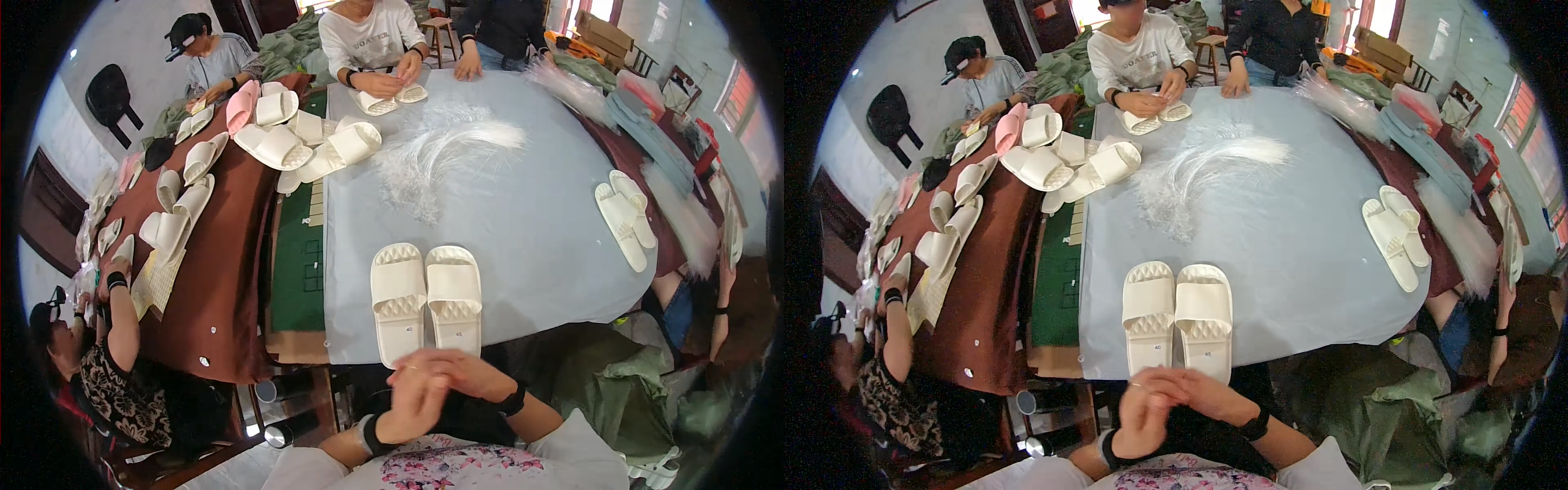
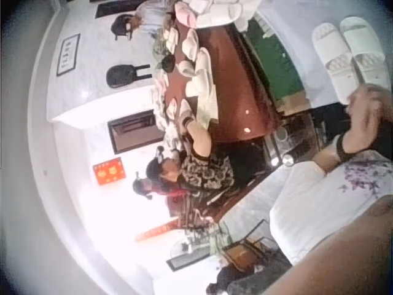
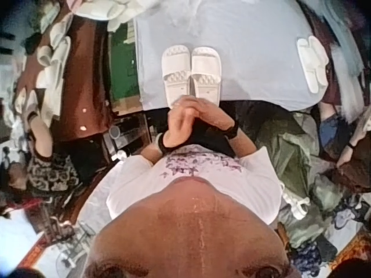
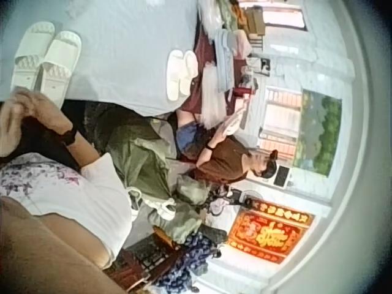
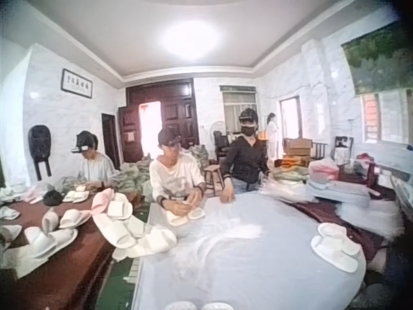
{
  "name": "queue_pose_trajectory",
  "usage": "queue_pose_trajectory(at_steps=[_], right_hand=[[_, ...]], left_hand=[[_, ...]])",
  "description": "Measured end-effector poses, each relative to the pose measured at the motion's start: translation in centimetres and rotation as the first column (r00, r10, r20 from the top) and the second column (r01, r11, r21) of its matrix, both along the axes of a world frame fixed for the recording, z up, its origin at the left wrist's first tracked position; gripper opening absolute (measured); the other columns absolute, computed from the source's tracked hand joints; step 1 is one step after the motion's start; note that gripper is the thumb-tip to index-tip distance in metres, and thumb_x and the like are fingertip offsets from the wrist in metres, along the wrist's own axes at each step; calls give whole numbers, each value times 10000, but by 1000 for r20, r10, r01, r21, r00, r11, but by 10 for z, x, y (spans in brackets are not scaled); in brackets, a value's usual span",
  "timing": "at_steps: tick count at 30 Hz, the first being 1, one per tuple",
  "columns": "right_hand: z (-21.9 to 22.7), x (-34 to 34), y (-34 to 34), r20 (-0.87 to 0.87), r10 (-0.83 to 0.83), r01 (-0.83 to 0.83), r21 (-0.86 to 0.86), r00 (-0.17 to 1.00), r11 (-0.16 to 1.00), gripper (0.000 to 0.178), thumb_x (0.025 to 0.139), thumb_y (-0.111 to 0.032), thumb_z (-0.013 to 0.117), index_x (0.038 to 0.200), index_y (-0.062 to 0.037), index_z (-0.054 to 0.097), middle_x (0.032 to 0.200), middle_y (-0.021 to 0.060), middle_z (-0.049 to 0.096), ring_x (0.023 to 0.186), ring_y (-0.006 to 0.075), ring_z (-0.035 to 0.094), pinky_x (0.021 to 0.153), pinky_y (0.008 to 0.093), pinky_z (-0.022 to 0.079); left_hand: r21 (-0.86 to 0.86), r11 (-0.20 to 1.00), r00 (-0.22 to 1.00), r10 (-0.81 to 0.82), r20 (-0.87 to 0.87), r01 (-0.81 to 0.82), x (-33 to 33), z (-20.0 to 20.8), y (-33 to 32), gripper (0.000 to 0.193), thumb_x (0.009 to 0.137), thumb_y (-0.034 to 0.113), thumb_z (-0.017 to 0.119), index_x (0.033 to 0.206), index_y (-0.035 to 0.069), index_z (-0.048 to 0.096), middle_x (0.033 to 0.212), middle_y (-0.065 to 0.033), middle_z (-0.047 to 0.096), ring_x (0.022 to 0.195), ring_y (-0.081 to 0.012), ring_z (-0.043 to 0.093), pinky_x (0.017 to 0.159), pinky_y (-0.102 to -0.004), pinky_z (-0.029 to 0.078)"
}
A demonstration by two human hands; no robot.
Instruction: The person is assembling white slippers by threading fiber material through pre-cut holes.
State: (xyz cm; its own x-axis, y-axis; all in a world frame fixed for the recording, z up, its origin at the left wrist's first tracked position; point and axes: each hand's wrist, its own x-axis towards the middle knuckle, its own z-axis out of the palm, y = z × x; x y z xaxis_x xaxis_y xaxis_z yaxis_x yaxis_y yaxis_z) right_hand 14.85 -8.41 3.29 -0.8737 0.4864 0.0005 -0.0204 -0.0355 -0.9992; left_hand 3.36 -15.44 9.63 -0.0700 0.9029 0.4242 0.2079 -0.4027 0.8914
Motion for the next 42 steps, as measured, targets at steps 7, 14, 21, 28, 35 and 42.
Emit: queue_pose_trajectory(at_steps=[7,14,21,28,35,42], right_hand=[[41,39,36,-134,-726,473,-677,674,564,257,920,-236,452,1037,-18,525,629,-15,452,615,90,505,558,228,437],[11,70,22,182,-601,615,-416,778,669,268,921,-236,449,992,-13,580,659,-5,494,516,83,483,447,200,398],[-4,53,1,395,-193,373,-454,898,809,278,892,-231,467,941,4,607,670,61,580,599,149,617,532,213,490],[-25,15,33,297,-377,478,-618,877,624,280,897,-231,469,1022,3,556,684,38,559,592,161,616,523,230,498],[-36,1,59,248,-484,543,-365,840,756,276,920,-271,434,831,-27,526,686,6,529,576,110,532,566,250,448],[56,-7,113,590,-530,-302,791,609,533,276,859,-286,504,824,-19,566,686,129,589,632,287,568,587,342,456]], left_hand=[[-262,500,556,-638,533,825,-1,-25,-15,313,937,238,390,790,10,545,772,-48,519,714,-154,472,646,-271,375],[-370,91,315,-731,606,924,-32,-22,3,324,928,256,418,891,-23,578,815,-58,553,712,-116,534,620,-235,441],[-565,825,939,212,271,-23,-71,-6,69,302,947,301,371,864,63,538,574,75,326,491,-24,261,440,-195,191],[-22,978,903,183,-388,-208,-66,-76,175,253,785,193,600,962,13,612,955,-153,607,932,-299,534,823,-355,410],[-394,918,748,-282,-600,30,-57,-90,187,346,774,330,595,948,33,624,939,-167,609,884,-301,565,757,-350,437],[-430,903,890,-181,-418,-18,-73,-94,184,356,703,355,637,865,38,636,783,-126,630,751,-264,602,674,-341,455]])
